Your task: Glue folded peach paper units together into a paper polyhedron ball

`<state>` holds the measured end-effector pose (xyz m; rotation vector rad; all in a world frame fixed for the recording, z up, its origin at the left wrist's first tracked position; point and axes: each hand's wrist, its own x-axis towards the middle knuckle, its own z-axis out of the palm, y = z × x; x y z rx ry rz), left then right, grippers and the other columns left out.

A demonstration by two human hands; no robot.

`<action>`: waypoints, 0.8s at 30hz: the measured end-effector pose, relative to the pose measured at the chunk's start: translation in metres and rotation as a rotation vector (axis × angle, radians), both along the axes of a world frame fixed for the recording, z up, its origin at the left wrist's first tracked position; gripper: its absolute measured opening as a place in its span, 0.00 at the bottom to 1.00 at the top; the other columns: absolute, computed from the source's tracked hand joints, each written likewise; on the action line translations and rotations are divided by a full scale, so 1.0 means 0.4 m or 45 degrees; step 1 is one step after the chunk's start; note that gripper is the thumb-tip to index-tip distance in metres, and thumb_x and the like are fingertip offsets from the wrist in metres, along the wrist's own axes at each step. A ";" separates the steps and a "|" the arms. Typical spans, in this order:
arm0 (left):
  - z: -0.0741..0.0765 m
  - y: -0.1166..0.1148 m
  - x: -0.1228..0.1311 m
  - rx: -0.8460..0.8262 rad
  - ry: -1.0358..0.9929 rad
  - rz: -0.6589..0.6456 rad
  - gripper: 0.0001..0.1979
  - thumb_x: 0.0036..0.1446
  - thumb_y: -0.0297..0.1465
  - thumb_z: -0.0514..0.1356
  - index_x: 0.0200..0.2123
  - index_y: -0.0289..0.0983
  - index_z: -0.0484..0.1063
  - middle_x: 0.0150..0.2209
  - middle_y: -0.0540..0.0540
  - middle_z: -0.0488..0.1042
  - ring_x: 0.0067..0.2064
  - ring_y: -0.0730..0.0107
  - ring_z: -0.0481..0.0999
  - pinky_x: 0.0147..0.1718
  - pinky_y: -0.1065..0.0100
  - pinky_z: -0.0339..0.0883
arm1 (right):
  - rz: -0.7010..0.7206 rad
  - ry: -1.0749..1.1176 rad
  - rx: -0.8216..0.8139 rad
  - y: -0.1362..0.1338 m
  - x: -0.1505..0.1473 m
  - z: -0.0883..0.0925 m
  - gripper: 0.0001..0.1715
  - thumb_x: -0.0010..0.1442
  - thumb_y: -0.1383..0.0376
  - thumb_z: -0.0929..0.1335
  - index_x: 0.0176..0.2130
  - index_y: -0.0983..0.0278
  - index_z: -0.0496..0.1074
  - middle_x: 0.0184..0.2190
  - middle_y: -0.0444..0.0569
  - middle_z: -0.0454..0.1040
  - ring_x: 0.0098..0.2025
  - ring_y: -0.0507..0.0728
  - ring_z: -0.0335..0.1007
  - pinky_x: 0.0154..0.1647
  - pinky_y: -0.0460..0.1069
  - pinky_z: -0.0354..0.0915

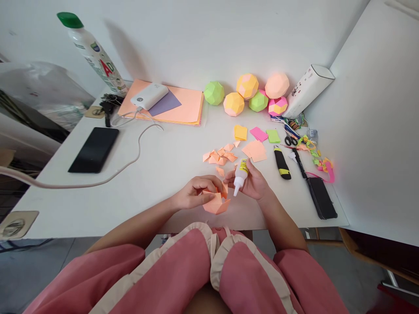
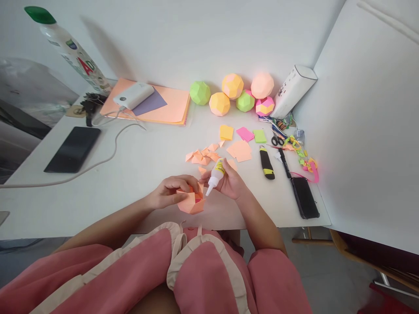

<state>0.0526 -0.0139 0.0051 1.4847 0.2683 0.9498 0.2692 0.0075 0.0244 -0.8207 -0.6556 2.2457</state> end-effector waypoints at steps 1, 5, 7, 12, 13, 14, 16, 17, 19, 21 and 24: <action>0.000 0.000 0.001 -0.011 -0.011 -0.006 0.08 0.59 0.29 0.57 0.27 0.36 0.68 0.37 0.39 0.75 0.41 0.60 0.74 0.42 0.56 0.68 | 0.006 0.003 0.008 0.000 0.001 -0.001 0.33 0.63 0.43 0.56 0.32 0.65 0.73 0.30 0.52 0.78 0.36 0.58 0.76 0.43 0.55 0.70; 0.001 0.000 0.004 -0.067 -0.058 -0.040 0.09 0.59 0.29 0.56 0.26 0.35 0.67 0.38 0.39 0.74 0.42 0.59 0.75 0.43 0.54 0.68 | 0.034 0.053 0.060 0.000 0.005 -0.004 0.31 0.64 0.45 0.56 0.34 0.65 0.73 0.32 0.52 0.78 0.37 0.58 0.76 0.41 0.55 0.70; 0.000 0.001 0.003 -0.081 -0.050 -0.038 0.09 0.59 0.29 0.56 0.26 0.35 0.67 0.38 0.39 0.74 0.42 0.59 0.75 0.43 0.54 0.68 | 0.024 0.041 0.083 -0.001 0.006 -0.003 0.30 0.63 0.46 0.57 0.34 0.65 0.73 0.32 0.52 0.78 0.36 0.58 0.76 0.41 0.55 0.70; -0.006 0.002 0.000 -0.091 -0.033 -0.004 0.08 0.58 0.29 0.58 0.26 0.35 0.68 0.38 0.40 0.74 0.42 0.60 0.75 0.43 0.55 0.67 | -0.040 -0.037 0.149 -0.003 0.005 -0.005 0.27 0.61 0.46 0.61 0.32 0.65 0.73 0.32 0.52 0.79 0.37 0.58 0.77 0.41 0.53 0.70; -0.008 0.002 0.000 -0.100 -0.032 0.000 0.08 0.58 0.29 0.58 0.26 0.35 0.68 0.38 0.40 0.74 0.42 0.60 0.74 0.43 0.56 0.67 | -0.043 -0.045 0.158 -0.003 0.005 -0.007 0.27 0.61 0.46 0.61 0.32 0.65 0.73 0.32 0.52 0.79 0.37 0.58 0.77 0.41 0.52 0.70; -0.010 0.003 -0.001 -0.113 -0.032 0.006 0.08 0.58 0.29 0.58 0.26 0.35 0.69 0.38 0.40 0.74 0.42 0.59 0.74 0.43 0.56 0.67 | -0.047 -0.054 0.170 -0.004 0.005 -0.007 0.27 0.60 0.46 0.62 0.32 0.65 0.74 0.32 0.52 0.80 0.37 0.58 0.77 0.41 0.52 0.70; -0.014 0.004 -0.002 -0.144 -0.033 0.022 0.08 0.58 0.29 0.58 0.26 0.34 0.69 0.39 0.39 0.75 0.44 0.58 0.74 0.44 0.56 0.67 | -0.058 -0.083 0.202 -0.005 0.005 -0.009 0.28 0.59 0.45 0.62 0.31 0.66 0.74 0.33 0.52 0.80 0.38 0.58 0.77 0.42 0.52 0.70; -0.017 0.005 -0.003 -0.160 -0.035 0.031 0.08 0.58 0.29 0.58 0.27 0.34 0.69 0.40 0.39 0.75 0.44 0.58 0.74 0.43 0.56 0.67 | -0.059 -0.099 0.216 -0.006 0.005 -0.008 0.29 0.59 0.44 0.62 0.31 0.66 0.75 0.33 0.52 0.80 0.38 0.58 0.77 0.43 0.52 0.70; -0.022 0.006 -0.004 -0.189 -0.035 0.045 0.08 0.58 0.29 0.59 0.27 0.34 0.70 0.41 0.38 0.75 0.46 0.56 0.74 0.43 0.56 0.67 | -0.057 -0.117 0.236 -0.006 0.006 -0.007 0.30 0.58 0.43 0.62 0.32 0.66 0.75 0.33 0.52 0.79 0.38 0.58 0.77 0.43 0.52 0.69; -0.027 0.006 -0.005 -0.212 -0.030 0.039 0.08 0.57 0.29 0.59 0.26 0.34 0.70 0.42 0.38 0.75 0.47 0.55 0.74 0.43 0.56 0.67 | -0.058 -0.126 0.242 -0.006 0.006 -0.005 0.29 0.58 0.43 0.62 0.32 0.65 0.74 0.33 0.51 0.79 0.38 0.58 0.76 0.43 0.52 0.69; -0.030 0.006 -0.006 -0.230 -0.007 0.023 0.08 0.57 0.30 0.60 0.26 0.34 0.70 0.42 0.38 0.74 0.47 0.55 0.74 0.43 0.56 0.67 | -0.047 -0.155 0.249 -0.005 0.005 -0.004 0.29 0.58 0.43 0.62 0.31 0.64 0.73 0.31 0.50 0.79 0.37 0.58 0.76 0.44 0.54 0.69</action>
